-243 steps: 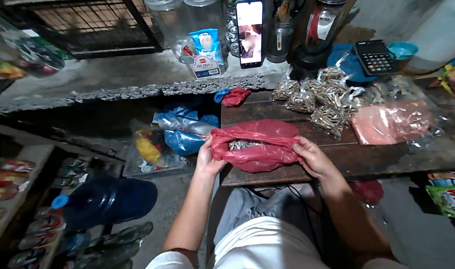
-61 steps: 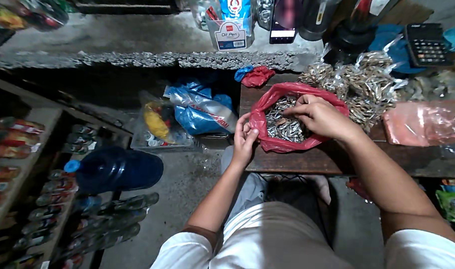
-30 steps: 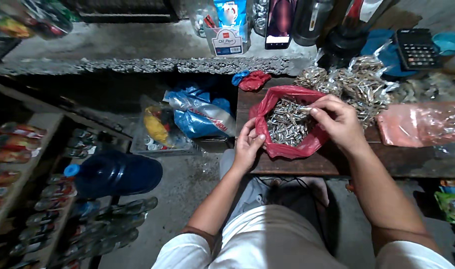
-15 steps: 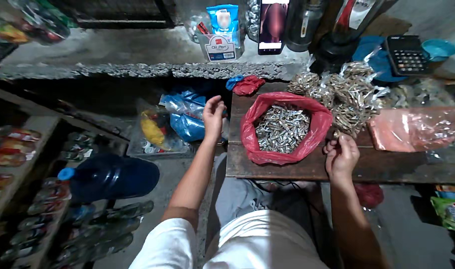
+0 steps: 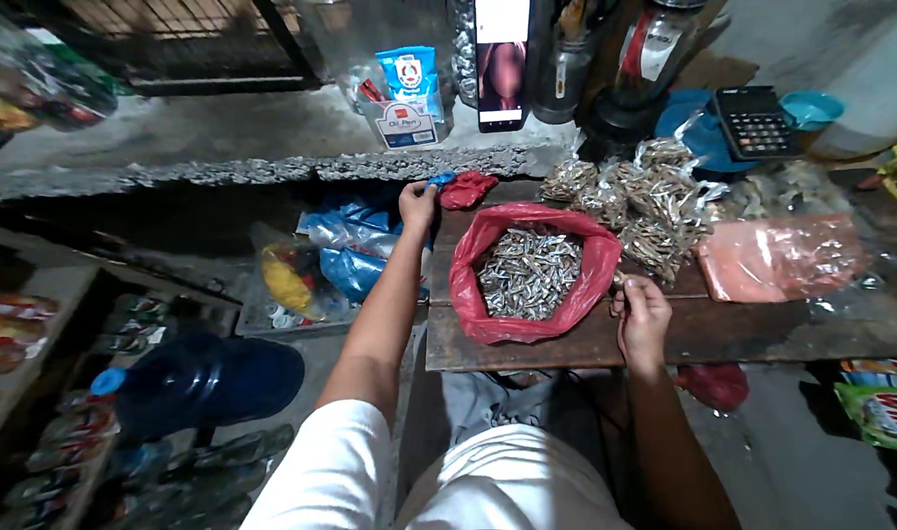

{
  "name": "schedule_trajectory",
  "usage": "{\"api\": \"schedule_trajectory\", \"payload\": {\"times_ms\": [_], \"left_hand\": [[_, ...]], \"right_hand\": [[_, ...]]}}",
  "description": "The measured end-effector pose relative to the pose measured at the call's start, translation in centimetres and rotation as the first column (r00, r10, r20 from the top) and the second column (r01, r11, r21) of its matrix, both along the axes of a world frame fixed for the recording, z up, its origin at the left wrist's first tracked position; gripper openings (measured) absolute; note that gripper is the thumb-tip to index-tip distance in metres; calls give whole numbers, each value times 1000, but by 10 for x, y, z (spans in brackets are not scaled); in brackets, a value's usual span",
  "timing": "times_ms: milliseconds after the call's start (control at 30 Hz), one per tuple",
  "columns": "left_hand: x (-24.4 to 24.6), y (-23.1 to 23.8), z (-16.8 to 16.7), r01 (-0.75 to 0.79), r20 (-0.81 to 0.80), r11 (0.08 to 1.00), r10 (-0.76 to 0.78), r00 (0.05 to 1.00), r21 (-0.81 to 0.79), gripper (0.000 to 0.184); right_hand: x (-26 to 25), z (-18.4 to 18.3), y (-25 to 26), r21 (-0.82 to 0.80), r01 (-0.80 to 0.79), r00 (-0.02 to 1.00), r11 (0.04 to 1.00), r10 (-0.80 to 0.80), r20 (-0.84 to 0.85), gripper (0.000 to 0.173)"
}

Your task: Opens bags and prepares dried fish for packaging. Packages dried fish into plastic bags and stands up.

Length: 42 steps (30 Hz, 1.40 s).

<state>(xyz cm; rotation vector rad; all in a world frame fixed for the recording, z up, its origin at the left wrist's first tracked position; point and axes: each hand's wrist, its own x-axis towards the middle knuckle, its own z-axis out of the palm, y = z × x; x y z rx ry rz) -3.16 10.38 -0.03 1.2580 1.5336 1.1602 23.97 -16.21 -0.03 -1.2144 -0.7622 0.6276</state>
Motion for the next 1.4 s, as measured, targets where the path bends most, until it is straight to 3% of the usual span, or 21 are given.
{"api": "schedule_trajectory", "payload": {"times_ms": [233,367,500,833,1067,1200,1400], "left_hand": [[-9,-4,0,14,-78,997,-8,997,76,33],[-9,-17,2,-60,-60,990,68,996,128,31],[-15,-32,1,-128,73,974,116,991,189,30],[-26,-83,32,-162,391,987,145,909,12,33],[-35,-121,44,-52,438,991,-8,899,124,12],[-36,-140,49,32,380,979,-109,918,203,25],[-38,-170,53,160,275,909,-278,920,384,34]], "right_hand": [[-1,1,1,-42,3,1000,999,-2,25,20],[-2,3,1,-58,16,1000,998,-14,24,19],[-2,1,2,-47,9,1000,999,-8,17,20],[-3,5,2,-32,17,1000,999,-17,0,21],[-6,44,5,162,36,994,986,-51,92,25],[-22,68,11,296,-119,971,948,49,234,26],[-68,93,27,350,-326,866,878,130,482,17]]}}
